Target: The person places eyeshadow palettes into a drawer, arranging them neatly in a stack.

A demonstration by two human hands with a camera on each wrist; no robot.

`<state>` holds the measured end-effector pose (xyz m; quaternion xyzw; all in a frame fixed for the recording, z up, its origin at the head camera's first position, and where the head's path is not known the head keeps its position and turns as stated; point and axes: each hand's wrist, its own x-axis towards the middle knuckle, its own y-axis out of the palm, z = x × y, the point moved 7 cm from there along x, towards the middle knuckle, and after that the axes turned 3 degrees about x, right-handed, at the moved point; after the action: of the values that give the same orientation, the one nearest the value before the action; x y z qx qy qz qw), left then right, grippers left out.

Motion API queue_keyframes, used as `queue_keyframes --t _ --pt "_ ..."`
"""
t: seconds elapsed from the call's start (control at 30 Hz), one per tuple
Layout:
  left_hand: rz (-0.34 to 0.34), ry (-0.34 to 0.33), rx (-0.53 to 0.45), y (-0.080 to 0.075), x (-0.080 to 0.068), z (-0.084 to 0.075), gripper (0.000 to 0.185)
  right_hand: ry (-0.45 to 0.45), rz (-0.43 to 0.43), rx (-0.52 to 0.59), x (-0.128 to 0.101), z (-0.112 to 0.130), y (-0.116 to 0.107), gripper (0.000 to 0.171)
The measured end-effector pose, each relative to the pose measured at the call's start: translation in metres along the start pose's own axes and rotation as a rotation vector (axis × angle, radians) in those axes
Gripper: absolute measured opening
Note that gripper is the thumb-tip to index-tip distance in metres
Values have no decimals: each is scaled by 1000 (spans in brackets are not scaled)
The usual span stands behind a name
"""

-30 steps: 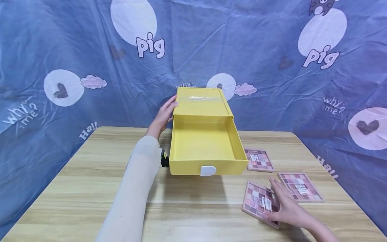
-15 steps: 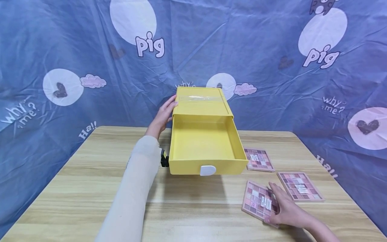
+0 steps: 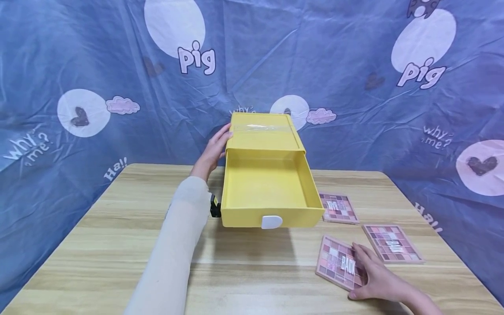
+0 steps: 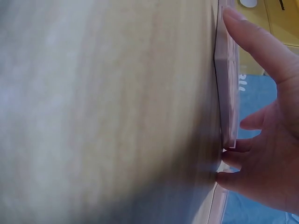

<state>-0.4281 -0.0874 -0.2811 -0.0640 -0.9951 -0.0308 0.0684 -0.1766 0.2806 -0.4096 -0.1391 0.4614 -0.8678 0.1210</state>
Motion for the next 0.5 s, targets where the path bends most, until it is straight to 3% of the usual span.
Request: queue_keyframes --t 0.27,0.5 --pt "4 7 16 1 -1 -1 49 31 7 -74 -2 -4 -5 108" --pt "1 7 11 0 0 -1 49 29 -7 -7 -2 -5 -4 109"
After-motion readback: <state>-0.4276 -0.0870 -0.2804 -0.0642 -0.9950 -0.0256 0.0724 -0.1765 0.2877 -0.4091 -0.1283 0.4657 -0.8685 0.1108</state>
